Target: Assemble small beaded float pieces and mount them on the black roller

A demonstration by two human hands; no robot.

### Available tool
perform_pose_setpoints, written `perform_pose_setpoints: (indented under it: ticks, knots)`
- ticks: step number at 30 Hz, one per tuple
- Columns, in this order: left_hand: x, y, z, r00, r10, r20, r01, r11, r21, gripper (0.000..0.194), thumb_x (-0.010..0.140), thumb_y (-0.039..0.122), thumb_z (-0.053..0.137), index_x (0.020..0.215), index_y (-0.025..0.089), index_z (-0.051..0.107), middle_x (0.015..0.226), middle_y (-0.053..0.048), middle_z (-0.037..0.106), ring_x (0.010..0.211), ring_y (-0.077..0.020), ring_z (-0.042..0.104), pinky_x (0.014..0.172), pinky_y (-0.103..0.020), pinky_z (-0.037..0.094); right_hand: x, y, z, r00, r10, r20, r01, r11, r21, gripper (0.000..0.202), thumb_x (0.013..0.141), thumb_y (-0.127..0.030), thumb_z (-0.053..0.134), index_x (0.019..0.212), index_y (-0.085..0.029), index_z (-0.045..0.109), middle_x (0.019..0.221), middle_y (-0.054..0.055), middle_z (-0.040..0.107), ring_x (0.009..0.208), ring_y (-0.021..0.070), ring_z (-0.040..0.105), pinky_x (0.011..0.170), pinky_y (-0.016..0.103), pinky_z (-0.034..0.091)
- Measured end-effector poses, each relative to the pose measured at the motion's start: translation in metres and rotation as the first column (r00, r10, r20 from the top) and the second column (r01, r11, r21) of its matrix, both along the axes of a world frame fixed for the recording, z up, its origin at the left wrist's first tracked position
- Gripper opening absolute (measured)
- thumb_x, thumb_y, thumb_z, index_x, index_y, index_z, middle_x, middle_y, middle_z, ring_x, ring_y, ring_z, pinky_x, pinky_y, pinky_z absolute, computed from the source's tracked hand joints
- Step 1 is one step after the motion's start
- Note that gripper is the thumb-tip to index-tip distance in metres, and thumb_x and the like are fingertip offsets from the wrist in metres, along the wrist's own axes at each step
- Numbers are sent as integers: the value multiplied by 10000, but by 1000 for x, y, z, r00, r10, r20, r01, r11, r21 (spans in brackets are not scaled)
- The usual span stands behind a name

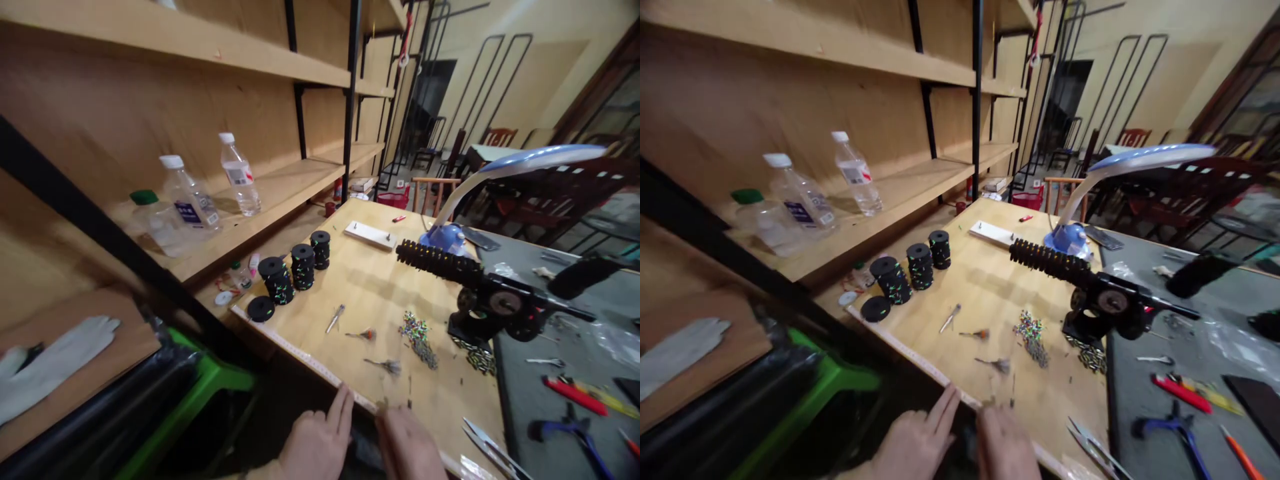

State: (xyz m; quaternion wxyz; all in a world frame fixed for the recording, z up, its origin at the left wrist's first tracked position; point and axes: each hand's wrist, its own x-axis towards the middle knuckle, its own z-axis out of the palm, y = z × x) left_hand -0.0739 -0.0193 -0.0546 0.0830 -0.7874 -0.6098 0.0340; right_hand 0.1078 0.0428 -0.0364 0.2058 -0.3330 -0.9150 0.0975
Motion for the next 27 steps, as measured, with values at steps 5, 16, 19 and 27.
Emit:
perform_pose_setpoints:
  ticks: [5, 16, 19, 27]
  knots:
    - [4, 1, 19, 999, 45, 20, -44, 998, -48, 580, 842, 398, 629, 1332, 106, 530, 1351, -212, 517, 571, -186, 664, 468, -309, 510, 13, 16, -8, 999, 22, -47, -22, 1000, 6, 194, 946, -146, 363, 802, -237, 457, 669, 11, 572, 596, 179, 559, 559, 266, 429]
    - [11, 0, 40, 990, 142, 23, -132, 960, -249, 697, 856, 445, 597, 1427, 106, 387, 1428, -232, 439, 771, -215, 658, 535, -291, 525, 22, 28, -4, 998, 70, -8, -70, 997, 11, 206, 960, -218, 380, 790, -237, 495, 658, 13, 600, 588, 174, 587, 543, 252, 412]
    - [9, 0, 42, 989, 145, 37, -129, 949, -289, 713, 842, 418, 623, 1431, 103, 375, 1447, -225, 412, 773, -212, 657, 561, -298, 545, 23, 29, 0, 997, 70, 12, -70, 998, 2, 205, 956, -206, 390, 787, -233, 504, 660, 14, 593, 595, 174, 585, 545, 256, 406]
    - [9, -4, 39, 990, 141, 9, -135, 960, -245, 658, 814, 267, 664, 1407, 116, 422, 1463, -147, 419, 748, -197, 658, 559, -288, 562, 28, 36, 28, 987, 120, 108, -121, 993, 2, 264, 942, -154, 401, 716, -217, 522, 679, 31, 584, 742, 213, 555, 659, 314, 399]
